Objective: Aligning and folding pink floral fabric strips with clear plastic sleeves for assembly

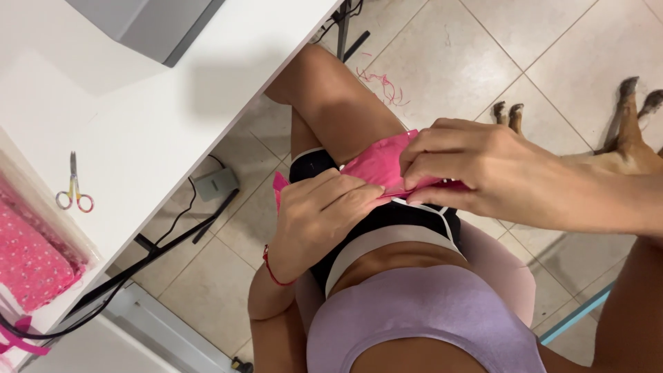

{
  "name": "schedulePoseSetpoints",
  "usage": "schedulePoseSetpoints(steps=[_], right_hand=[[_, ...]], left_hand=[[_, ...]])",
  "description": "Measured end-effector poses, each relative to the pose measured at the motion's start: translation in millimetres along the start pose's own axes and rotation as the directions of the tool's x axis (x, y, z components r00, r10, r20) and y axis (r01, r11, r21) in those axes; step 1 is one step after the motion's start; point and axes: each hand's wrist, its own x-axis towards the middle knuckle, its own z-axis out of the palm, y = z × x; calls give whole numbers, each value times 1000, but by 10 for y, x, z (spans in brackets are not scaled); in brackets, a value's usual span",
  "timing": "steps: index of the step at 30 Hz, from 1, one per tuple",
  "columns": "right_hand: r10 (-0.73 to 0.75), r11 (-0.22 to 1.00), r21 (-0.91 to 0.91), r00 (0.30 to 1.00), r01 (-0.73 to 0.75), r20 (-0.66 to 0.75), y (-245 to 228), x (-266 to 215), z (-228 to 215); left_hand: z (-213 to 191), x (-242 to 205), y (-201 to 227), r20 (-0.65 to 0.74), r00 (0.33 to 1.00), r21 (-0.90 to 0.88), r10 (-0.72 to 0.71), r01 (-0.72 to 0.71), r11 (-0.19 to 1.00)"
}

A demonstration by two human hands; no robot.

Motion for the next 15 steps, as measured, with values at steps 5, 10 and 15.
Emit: schedulePoseSetpoints(steps=[5,10,15], right_hand=[[95,988,118,995,-98,34,-32,48,-65],[286,930,198,949,-308,133,-67,83,-84],[291,925,214,947,-315,137,-53,63,-40]], left_hand=[[18,-32,-62,18,1000,-49,-21,22,999],[32,-75,-107,47,984,-313,-173,179,933],[27,-93,-116,85,975,-346,-205,222,912]])
